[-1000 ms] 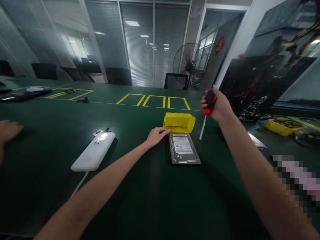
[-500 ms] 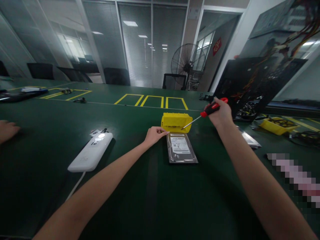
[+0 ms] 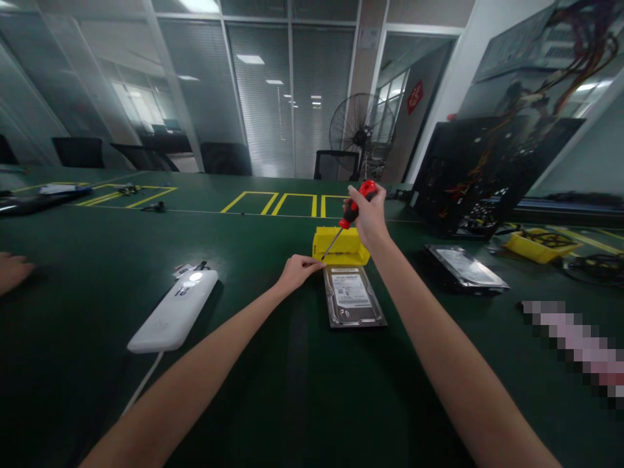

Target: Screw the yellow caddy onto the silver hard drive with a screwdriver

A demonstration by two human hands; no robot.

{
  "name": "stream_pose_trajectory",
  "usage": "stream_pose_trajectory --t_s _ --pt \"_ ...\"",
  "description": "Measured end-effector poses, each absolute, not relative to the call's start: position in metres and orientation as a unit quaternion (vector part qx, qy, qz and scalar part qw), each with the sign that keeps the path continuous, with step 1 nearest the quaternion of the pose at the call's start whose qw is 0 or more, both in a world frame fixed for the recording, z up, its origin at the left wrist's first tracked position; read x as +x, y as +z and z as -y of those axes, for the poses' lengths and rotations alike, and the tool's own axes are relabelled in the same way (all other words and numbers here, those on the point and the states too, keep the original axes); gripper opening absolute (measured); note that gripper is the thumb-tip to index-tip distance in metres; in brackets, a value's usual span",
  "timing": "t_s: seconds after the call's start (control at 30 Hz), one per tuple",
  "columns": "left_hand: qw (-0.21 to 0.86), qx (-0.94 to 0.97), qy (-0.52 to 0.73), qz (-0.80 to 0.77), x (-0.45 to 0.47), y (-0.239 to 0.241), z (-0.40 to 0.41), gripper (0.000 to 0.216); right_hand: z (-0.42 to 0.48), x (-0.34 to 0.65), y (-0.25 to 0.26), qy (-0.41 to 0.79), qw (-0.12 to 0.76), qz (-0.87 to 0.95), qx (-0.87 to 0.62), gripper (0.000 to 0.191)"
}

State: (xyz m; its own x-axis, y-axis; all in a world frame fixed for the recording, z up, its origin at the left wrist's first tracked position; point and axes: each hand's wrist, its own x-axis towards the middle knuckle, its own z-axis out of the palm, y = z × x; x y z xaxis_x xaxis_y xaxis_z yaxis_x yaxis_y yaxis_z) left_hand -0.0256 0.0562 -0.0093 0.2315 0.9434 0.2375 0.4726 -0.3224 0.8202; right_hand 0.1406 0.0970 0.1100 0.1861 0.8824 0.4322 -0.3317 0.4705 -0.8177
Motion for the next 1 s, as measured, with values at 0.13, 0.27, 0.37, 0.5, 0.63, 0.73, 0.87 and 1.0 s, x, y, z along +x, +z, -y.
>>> stream_pose_trajectory --t_s 0.13,0.27,0.37,0.5,0.63,0.73,0.87,1.0 --pt "0.322 0.732 0.358 -0.482 -0.028 -0.012 -0.062 0.033 -0.093 0.137 0.105 0.379 0.695 0.531 -0.303 0.051" --pt "0.309 0.732 0.357 -0.492 -0.026 -0.012 -0.061 0.028 -0.085 0.138 0.107 0.347 0.684 0.57 -0.295 0.048" --pt "0.32 0.721 0.357 -0.5 -0.024 -0.009 -0.057 0.028 -0.079 0.14 0.111 0.35 0.677 0.578 -0.291 0.046" --pt "0.324 0.72 0.354 -0.501 -0.024 -0.006 -0.053 0.03 -0.076 0.141 0.112 0.352 0.671 0.583 -0.292 0.047" --pt "0.309 0.725 0.35 -0.506 -0.024 -0.009 -0.056 0.032 -0.076 0.141 0.11 0.343 0.674 0.587 -0.288 0.046" --pt "0.297 0.727 0.354 -0.509 -0.024 -0.012 -0.059 0.033 -0.075 0.14 0.11 0.34 0.678 0.587 -0.284 0.046" --pt "0.288 0.729 0.354 -0.51 -0.023 -0.011 -0.059 0.032 -0.073 0.138 0.109 0.35 0.669 0.595 -0.276 0.047" --pt "0.291 0.729 0.347 -0.514 -0.023 -0.008 -0.056 0.034 -0.074 0.137 0.106 0.362 0.665 0.592 -0.277 0.048"
